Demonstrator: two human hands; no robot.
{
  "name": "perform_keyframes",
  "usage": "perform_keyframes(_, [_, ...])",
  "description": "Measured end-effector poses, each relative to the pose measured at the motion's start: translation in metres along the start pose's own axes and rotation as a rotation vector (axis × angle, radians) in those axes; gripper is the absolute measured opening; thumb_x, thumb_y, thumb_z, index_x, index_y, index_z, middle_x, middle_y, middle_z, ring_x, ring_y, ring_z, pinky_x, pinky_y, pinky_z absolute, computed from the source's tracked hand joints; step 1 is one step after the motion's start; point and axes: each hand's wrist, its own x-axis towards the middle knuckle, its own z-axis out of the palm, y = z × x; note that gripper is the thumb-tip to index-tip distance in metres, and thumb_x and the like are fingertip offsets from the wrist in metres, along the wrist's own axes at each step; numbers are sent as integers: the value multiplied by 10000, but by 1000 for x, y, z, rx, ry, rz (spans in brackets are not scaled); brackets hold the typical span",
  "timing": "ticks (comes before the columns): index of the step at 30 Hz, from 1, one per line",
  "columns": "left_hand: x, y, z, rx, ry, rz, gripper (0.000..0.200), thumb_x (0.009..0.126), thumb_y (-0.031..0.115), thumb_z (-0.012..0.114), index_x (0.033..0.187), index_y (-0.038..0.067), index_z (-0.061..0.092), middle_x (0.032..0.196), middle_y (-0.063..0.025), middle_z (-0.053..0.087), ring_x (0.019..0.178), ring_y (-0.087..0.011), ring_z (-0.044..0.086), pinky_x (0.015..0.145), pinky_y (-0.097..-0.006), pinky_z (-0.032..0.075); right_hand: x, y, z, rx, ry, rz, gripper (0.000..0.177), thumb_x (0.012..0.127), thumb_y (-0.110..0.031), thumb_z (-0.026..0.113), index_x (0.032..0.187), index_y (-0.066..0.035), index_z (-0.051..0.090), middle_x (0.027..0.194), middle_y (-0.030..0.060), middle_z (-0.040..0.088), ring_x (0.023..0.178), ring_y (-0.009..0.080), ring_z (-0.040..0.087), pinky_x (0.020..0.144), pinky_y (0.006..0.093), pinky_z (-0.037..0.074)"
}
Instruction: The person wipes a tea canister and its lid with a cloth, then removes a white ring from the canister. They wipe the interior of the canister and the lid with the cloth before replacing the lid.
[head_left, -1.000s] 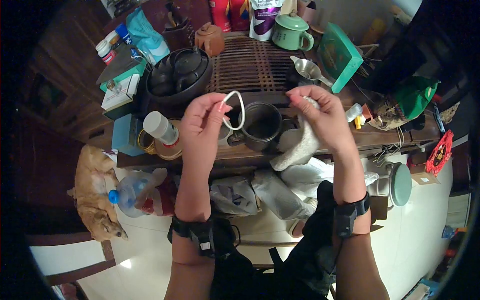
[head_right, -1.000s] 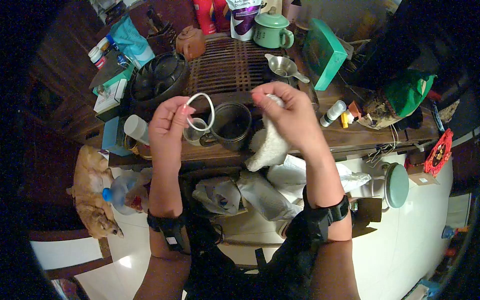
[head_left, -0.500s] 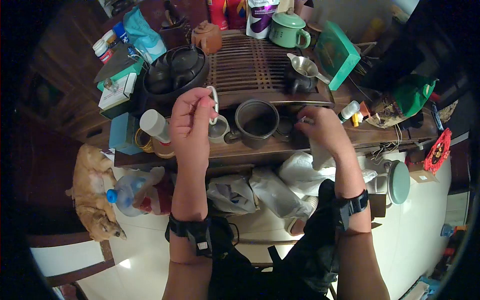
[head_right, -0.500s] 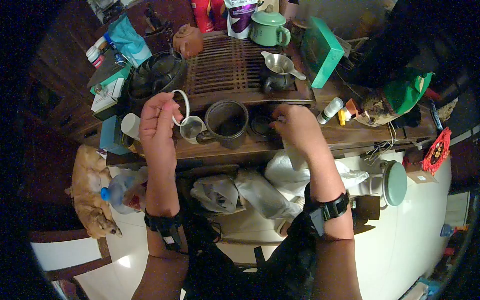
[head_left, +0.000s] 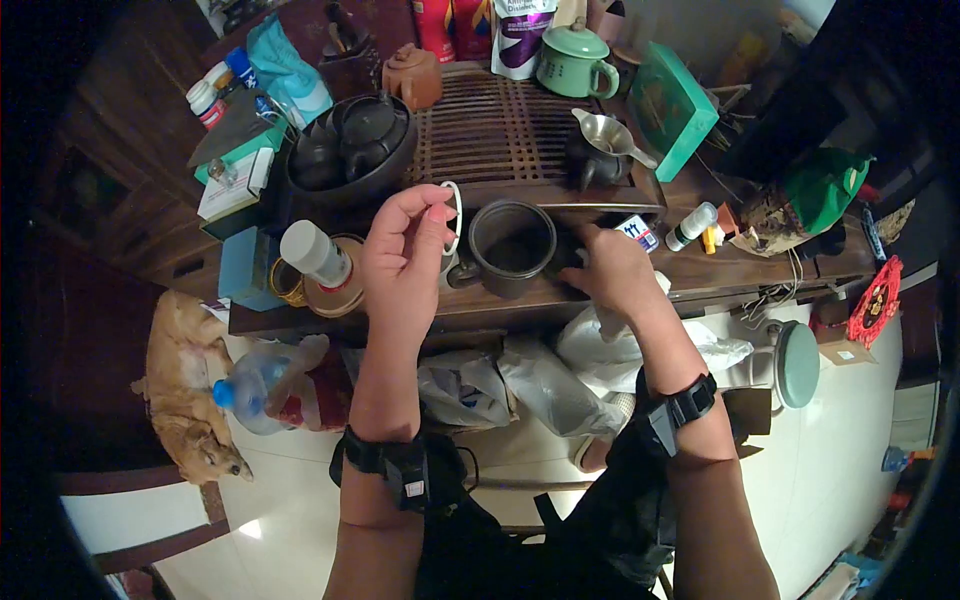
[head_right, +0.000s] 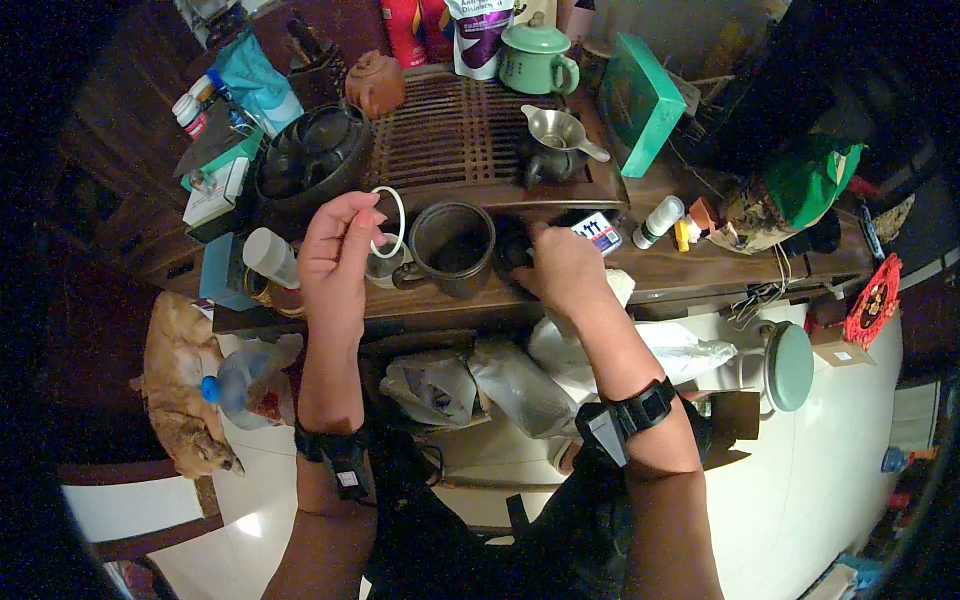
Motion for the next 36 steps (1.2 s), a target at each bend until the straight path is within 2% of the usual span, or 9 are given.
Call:
perform_keyframes(7, [1,-5,0,39,4,-30,168,947,81,557,1095,17,606,931,-17,632,778,-57,555,712,-183,443,-2,-10,-25,44,44,68,451,675,-308,767,946,23,623,860,230,664,858,376,647,765,428,525])
perform_keyframes(10, [1,-7,-1,59,-2,-35,172,949,83,555,1098,15,606,957,-19,632,786,-61,557,726,-188,451,-4,-4,-36,160,117,39,504,641,-260,779,1030,29,638,873,232,661,868,379,641,761,422,507])
perform_keyframes(14, [1,-11,-2,112,-17,-55,150,947,80,556,1075,31,617,977,-20,637,829,-71,583,733,-217,485,-7,0,-44,256,150,-14,519,629,-265,789,1015,55,653,846,236,654,792,322,661,734,365,506])
perform_keyframes(17, [0,-11,0,114,-25,-88,143,946,77,555,1065,37,623,989,-23,640,860,-81,598,738,-233,503,-6,-4,-50,278,38,79,524,659,-280,787,999,90,640,794,202,653,730,240,648,696,328,499])
perform_keyframes(23, [1,-10,-2,125,-37,-101,148,947,76,551,1069,31,623,1007,-32,641,881,-91,602,751,-240,509,3,29,-48,1034,-101,89,447,761,-286,750,1023,58,637,831,48,656,688,95,589,635,254,480])
perform_keyframes(26, [1,-12,-3,132,-42,-111,151,947,77,550,1071,24,619,1007,-43,641,885,-96,604,758,-249,514,-3,27,-57,1388,-118,214,373,773,-319,758,974,-22,654,761,-21,608,687,69,551,614,226,431])
perform_keyframes(30, [0,-15,0,111,-48,-169,168,945,82,558,1091,22,615,992,-38,641,817,-92,587,774,-226,484,0,24,-56,1591,-207,190,361,778,-307,760,984,-32,647,745,-31,585,653,62,529,581,219,415])
perform_keyframes(33, [0,-13,-1,143,-52,-229,173,943,71,554,1097,18,613,997,-50,642,843,-103,598,793,-240,494,-1,9,-56,1498,-97,254,372,780,-299,760,1005,-25,646,769,-15,609,672,59,542,600,214,429])
perform_keyframes(36, [1,-17,-5,189,-48,-208,179,937,58,558,1103,15,609,1000,-58,643,863,-109,605,795,-243,495,1,-12,-66,1214,-92,175,421,783,-210,747,1098,35,612,951,40,643,799,86,584,726,250,482])
